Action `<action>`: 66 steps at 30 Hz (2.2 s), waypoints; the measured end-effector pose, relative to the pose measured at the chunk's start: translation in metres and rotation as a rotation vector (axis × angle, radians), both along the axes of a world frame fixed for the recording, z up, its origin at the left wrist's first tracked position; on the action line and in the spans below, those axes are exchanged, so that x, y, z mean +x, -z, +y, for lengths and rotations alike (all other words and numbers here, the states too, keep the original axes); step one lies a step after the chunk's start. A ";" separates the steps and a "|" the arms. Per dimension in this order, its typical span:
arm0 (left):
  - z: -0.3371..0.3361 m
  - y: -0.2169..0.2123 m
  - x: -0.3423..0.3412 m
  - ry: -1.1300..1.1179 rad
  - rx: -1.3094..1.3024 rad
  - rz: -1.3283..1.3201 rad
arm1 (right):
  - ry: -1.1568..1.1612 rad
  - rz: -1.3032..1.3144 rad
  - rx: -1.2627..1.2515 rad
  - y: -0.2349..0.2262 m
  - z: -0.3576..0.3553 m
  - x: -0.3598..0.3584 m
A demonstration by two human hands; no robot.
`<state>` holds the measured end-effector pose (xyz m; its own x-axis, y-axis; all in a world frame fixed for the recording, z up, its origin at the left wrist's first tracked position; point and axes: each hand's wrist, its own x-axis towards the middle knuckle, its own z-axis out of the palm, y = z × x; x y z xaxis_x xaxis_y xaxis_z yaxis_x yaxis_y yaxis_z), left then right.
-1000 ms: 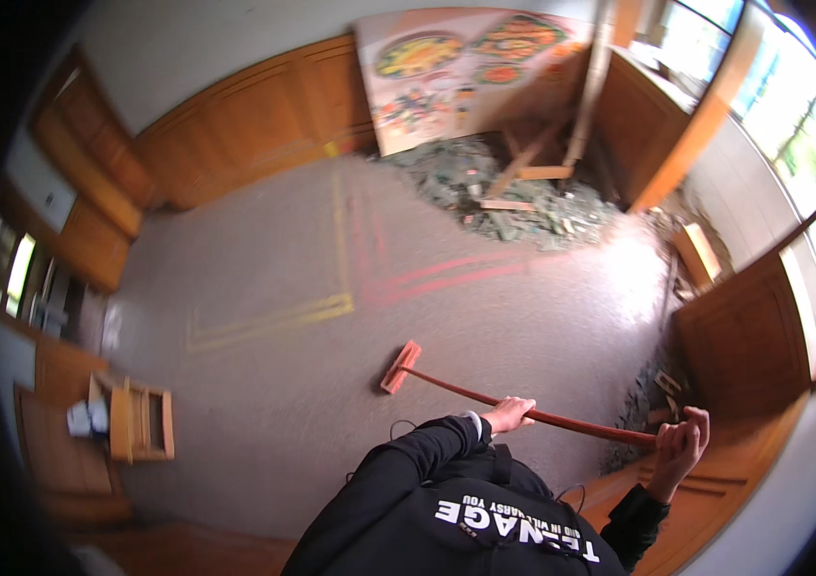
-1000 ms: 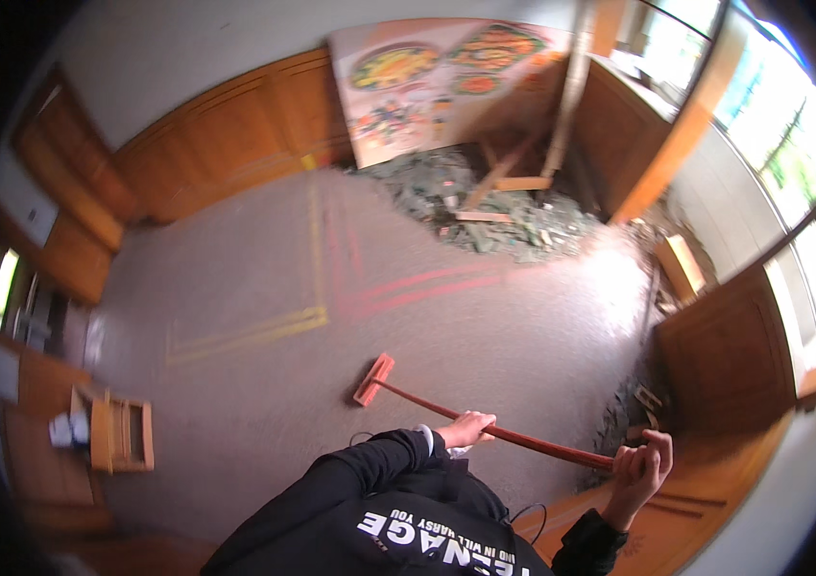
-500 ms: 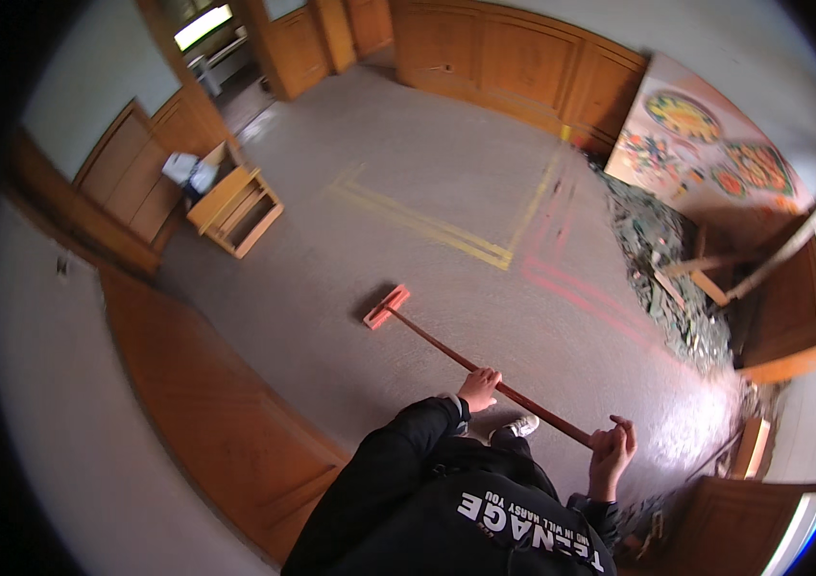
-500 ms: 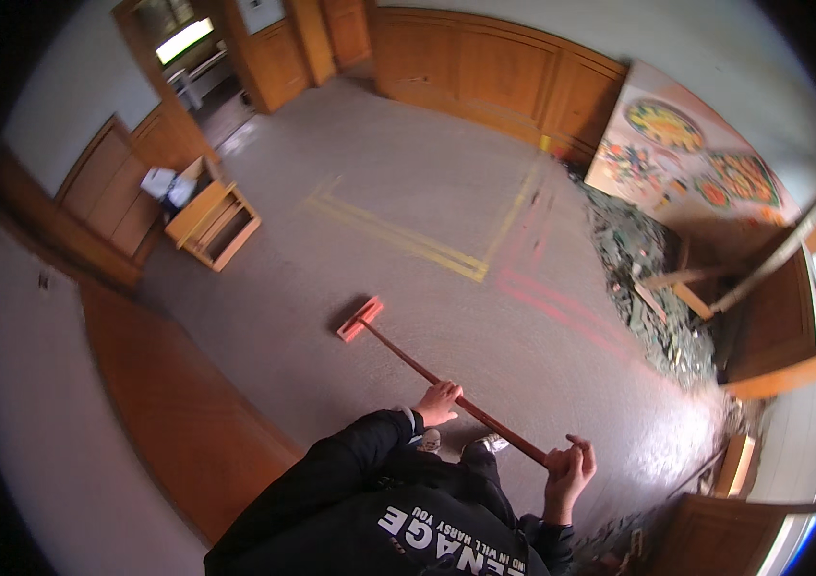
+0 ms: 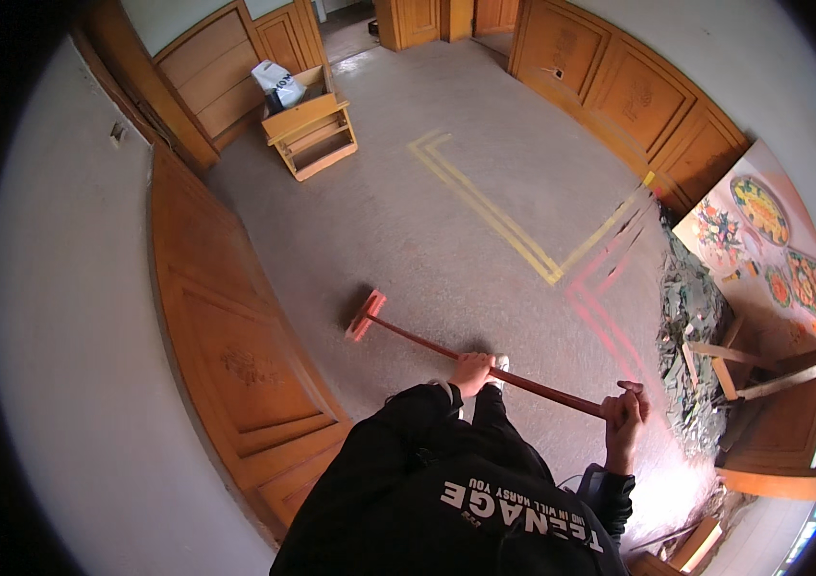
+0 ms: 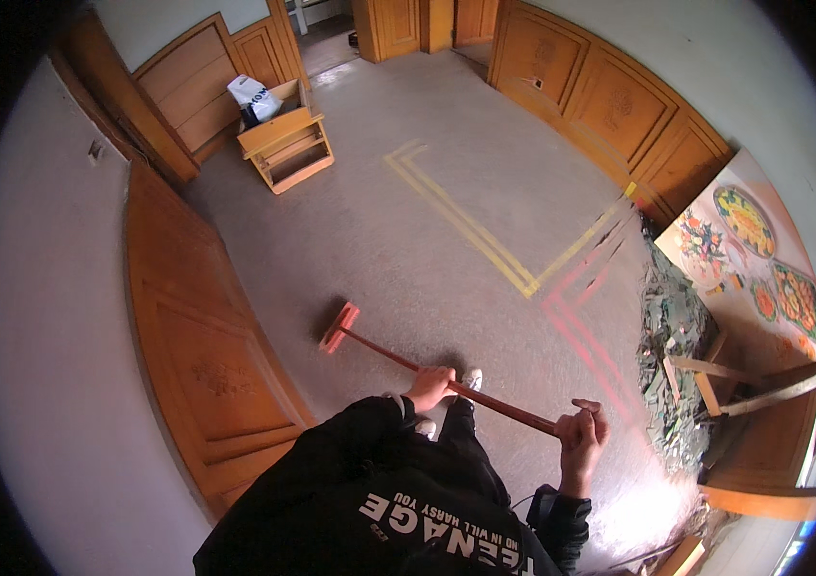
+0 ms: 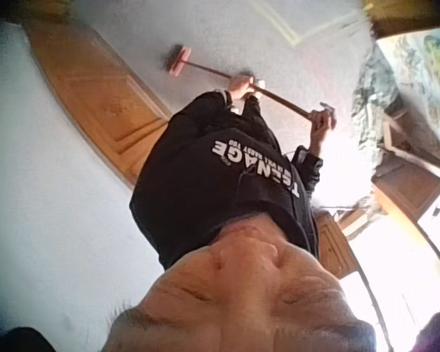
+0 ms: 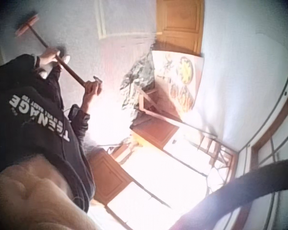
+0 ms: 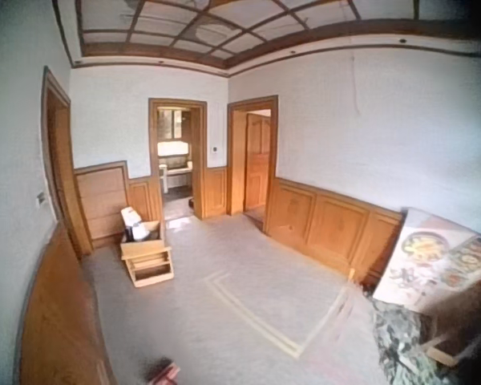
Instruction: The person sweeps a large room with a red broom, moving debris and dust toward a central area. The person navigates around furniture, a bucket, and other people working in the room.
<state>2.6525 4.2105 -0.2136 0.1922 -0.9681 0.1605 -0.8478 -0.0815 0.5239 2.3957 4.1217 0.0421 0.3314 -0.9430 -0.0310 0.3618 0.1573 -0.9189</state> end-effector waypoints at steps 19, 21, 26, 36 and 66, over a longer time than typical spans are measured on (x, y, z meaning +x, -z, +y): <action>-0.183 -0.025 -0.029 0.093 0.091 0.075 | -0.033 -0.038 -0.151 -0.029 -0.181 -0.018; -0.160 -0.013 -0.014 0.022 0.138 0.044 | -0.083 0.061 0.018 -0.012 -0.195 -0.001; -0.109 0.005 0.006 -0.262 0.160 0.003 | -0.345 0.011 0.047 0.023 -0.183 0.031; -0.208 -0.022 -0.065 -0.028 0.109 0.171 | 0.033 0.025 -0.247 -0.051 -0.190 -0.033; -0.266 0.019 -0.034 -0.458 0.006 0.104 | -0.289 0.038 -0.122 -0.015 -0.314 0.039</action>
<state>2.6186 3.9446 -0.2322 0.6143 -0.7810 0.1128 -0.6672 -0.4378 0.6027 2.4343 3.8076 0.0575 0.5871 -0.8074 0.0590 0.2827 0.1363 -0.9495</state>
